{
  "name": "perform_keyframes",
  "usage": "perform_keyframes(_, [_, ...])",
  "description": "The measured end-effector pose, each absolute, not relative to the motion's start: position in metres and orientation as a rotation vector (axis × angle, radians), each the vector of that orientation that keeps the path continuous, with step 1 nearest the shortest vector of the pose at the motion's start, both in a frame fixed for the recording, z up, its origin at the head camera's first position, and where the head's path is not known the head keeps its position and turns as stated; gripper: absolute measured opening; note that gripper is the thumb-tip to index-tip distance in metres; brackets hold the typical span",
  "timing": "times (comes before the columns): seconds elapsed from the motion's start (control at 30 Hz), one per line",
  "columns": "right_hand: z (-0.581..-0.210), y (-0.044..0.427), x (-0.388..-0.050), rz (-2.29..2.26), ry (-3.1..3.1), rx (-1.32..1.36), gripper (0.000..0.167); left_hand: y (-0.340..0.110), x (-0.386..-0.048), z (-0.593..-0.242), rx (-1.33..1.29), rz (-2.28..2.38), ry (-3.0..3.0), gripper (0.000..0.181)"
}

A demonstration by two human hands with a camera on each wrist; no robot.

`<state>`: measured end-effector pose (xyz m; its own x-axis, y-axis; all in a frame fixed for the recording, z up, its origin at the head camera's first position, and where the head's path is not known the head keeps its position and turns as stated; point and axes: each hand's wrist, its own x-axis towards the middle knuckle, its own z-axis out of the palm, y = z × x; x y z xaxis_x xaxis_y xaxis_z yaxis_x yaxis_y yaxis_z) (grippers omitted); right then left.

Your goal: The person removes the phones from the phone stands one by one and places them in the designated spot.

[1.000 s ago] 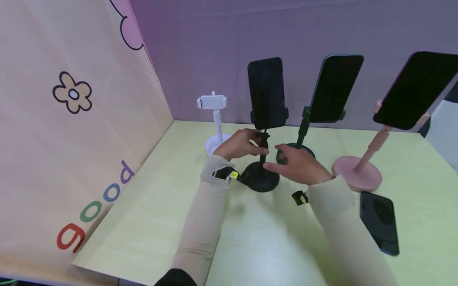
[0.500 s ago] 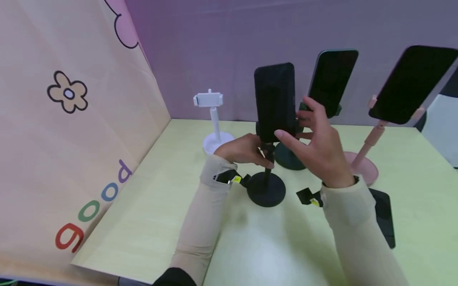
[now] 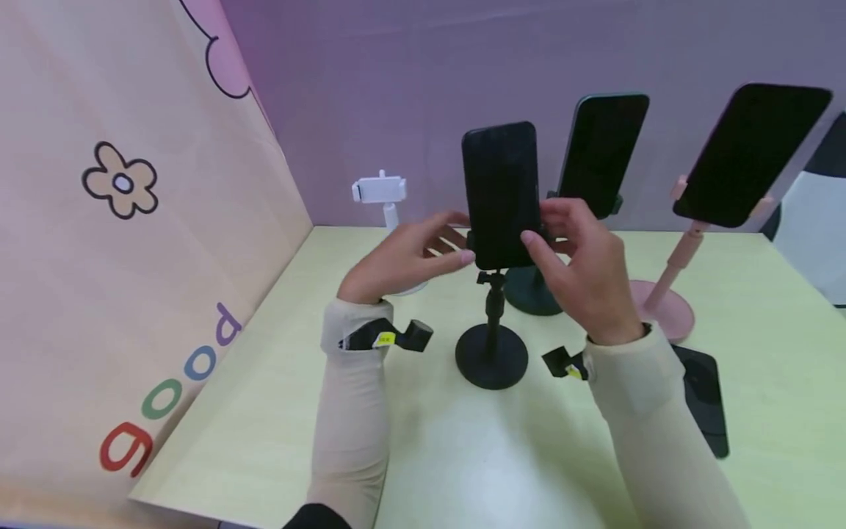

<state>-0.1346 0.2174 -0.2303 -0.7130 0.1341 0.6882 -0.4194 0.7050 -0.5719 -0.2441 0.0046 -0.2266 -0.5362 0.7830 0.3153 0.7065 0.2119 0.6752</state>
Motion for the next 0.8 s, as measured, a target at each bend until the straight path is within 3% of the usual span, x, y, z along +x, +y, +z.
perform_keyframes(0.27, [-0.23,0.218,-0.134,0.92,-2.195,0.202,0.042,0.014,-0.23,-0.218,1.564,1.535,2.465,0.032])
perform_keyframes(0.8, [-0.224,0.232,-0.128,0.873,-2.338,0.25,0.04,0.031,-0.224,-0.222,1.627,1.501,2.425,0.021])
